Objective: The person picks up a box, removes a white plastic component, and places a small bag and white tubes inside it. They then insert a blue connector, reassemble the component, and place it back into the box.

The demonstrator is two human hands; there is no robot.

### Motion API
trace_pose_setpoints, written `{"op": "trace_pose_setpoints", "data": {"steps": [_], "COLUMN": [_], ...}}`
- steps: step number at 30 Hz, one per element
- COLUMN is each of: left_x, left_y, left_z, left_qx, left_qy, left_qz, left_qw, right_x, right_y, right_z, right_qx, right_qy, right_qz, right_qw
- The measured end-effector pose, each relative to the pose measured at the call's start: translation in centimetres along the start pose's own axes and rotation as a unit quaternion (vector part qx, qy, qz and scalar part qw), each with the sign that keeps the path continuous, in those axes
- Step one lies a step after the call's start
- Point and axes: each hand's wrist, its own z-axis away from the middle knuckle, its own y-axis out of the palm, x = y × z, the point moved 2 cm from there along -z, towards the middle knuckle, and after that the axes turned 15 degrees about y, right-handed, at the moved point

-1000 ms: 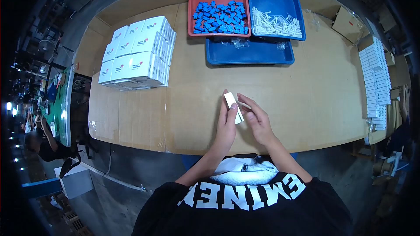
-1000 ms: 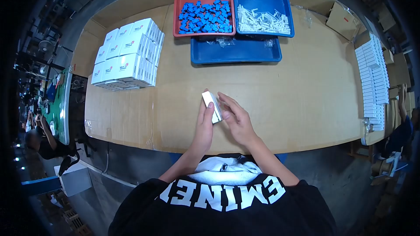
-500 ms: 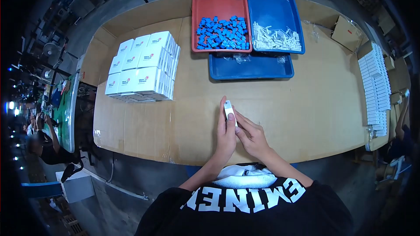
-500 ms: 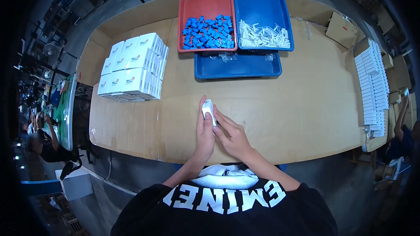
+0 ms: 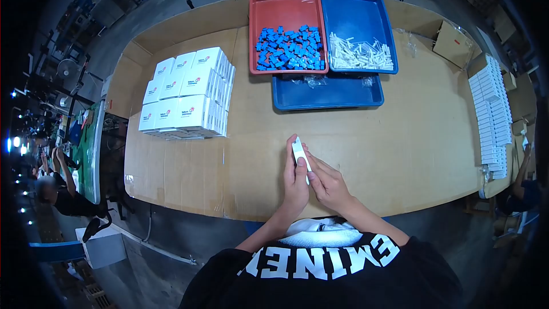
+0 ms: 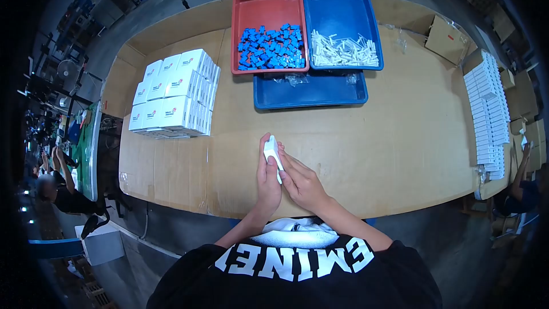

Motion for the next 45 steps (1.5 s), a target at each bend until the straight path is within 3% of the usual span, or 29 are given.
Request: {"op": "trace_pose_setpoints", "data": {"steps": [12,14,21,24,26,29,34,36,39,43,45], "left_x": [-0.3,0.4,0.5,-0.2,-1.1,-1.2,-1.1,-0.9,0.1,-0.3,0.0], "left_y": [0.3,0.2,-0.5,-1.0,-0.9,-0.5,-1.5,-1.8,-2.1,-1.8,-1.7], "left_z": [0.0,0.3,-0.2,-0.6,-0.6,-0.5,-0.5,-0.5,-0.5,-0.8,-0.9], "left_qx": [-0.004,-0.011,-0.008,-0.009,0.023,0.050,0.067,0.034,0.013,-0.005,-0.013], "left_qy": [-0.002,-0.018,-0.009,-0.002,0.070,0.079,0.104,0.115,0.146,0.179,0.250], "left_qz": [0.019,0.078,0.053,0.103,0.006,-0.003,-0.072,-0.136,-0.136,-0.118,-0.160], "left_qw": [1.000,0.997,0.999,0.995,0.997,0.996,0.990,0.984,0.980,0.977,0.955], "right_x": [0.3,0.5,0.2,-0.4,-0.9,0.6,0.9,0.5,1.2,2.9,3.6], "right_y": [-0.2,-0.4,-0.4,-0.8,-0.7,-1.1,-0.4,0.6,1.5,1.9,1.6], "right_z": [0.0,0.0,-0.1,-0.9,-1.0,-1.2,-1.2,-1.0,-0.9,-0.8,-0.8], "right_qx": [-0.010,-0.005,0.009,0.028,0.109,0.146,0.152,0.117,0.089,0.070,0.072], "right_qy": [-0.017,-0.002,0.037,0.087,0.359,0.403,0.368,0.289,0.253,0.256,0.264], "right_qz": [0.011,-0.005,-0.050,-0.112,-0.311,-0.342,-0.360,-0.315,-0.325,-0.323,-0.325], "right_qw": [1.000,1.000,0.998,0.989,0.873,0.837,0.844,0.896,0.907,0.908,0.905]}}
